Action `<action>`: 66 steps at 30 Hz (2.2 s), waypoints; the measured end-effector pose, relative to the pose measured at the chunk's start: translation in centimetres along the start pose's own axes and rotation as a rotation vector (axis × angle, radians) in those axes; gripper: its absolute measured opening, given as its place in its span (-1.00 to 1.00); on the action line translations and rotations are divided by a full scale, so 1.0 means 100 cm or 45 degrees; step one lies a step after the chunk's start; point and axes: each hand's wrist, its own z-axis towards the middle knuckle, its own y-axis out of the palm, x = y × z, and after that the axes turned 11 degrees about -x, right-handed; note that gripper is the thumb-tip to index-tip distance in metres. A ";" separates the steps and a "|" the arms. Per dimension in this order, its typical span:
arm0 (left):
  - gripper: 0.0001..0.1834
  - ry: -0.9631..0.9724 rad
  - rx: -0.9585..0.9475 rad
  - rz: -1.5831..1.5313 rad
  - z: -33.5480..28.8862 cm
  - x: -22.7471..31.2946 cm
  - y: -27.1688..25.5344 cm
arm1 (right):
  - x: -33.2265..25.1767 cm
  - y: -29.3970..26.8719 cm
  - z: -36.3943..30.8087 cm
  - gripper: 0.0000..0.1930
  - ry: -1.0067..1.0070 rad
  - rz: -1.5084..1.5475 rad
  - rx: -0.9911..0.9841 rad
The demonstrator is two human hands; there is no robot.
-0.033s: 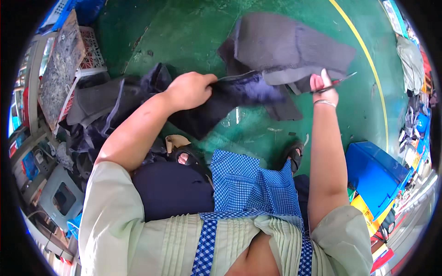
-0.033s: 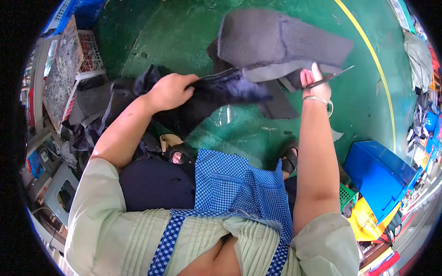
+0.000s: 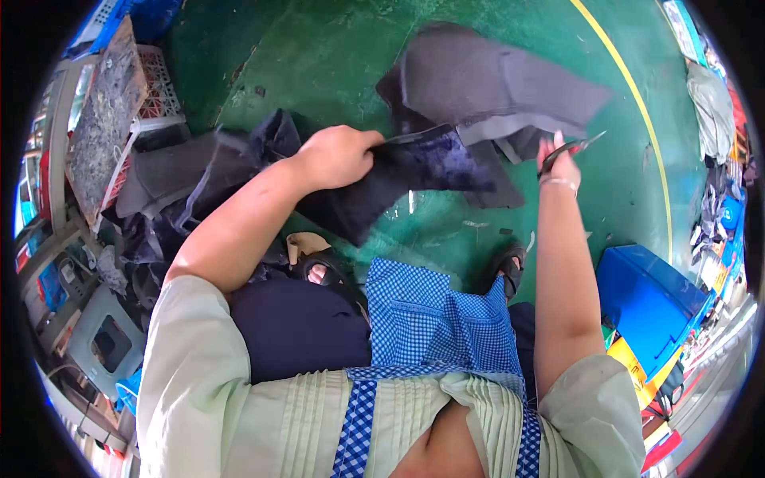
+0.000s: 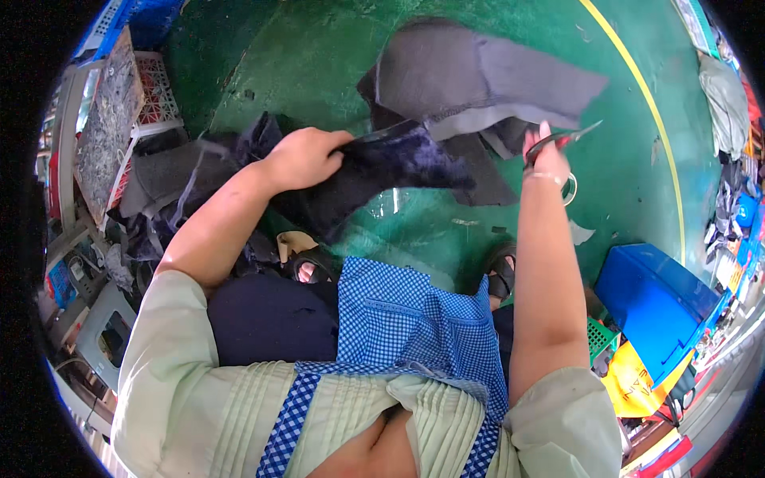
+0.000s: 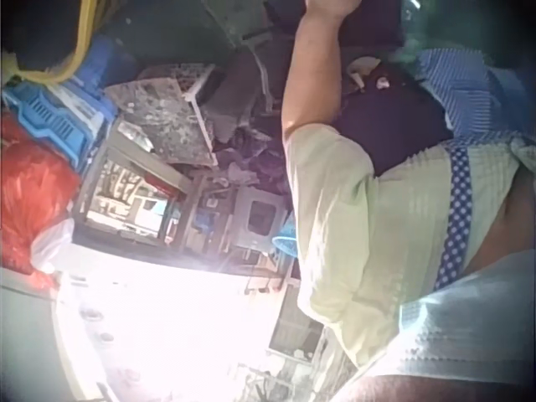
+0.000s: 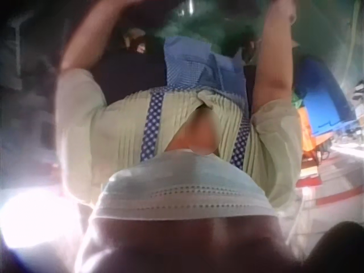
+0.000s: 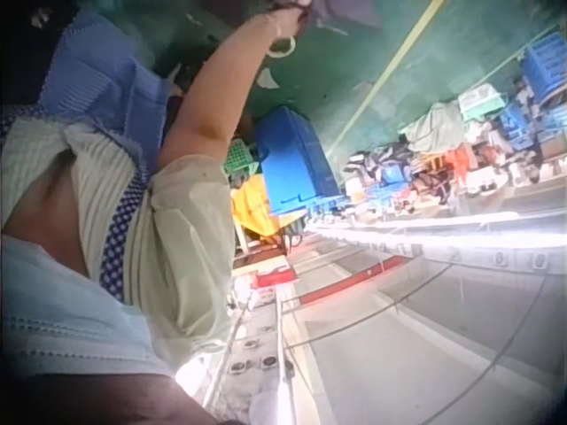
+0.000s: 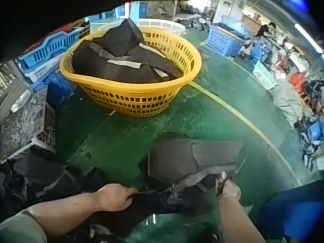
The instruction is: Trimming fabric shoe components with scissors and applying adhesive tape.
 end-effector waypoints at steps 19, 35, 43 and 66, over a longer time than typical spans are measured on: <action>-0.59 -0.307 -0.098 0.441 -0.015 -0.014 0.019 | 0.039 0.014 -0.113 -0.23 1.071 -1.299 -1.409; -0.53 -0.414 -0.057 0.525 -0.045 -0.008 0.028 | 0.065 0.036 -0.137 -0.25 0.950 -1.422 -1.254; -0.65 -0.107 0.095 0.310 -0.091 0.023 0.013 | 0.079 0.069 -0.206 -0.41 1.026 -0.472 -1.180; -0.65 0.217 0.051 -0.648 -0.007 -0.058 0.035 | 0.042 -0.033 -0.099 -0.57 0.463 -0.950 -0.998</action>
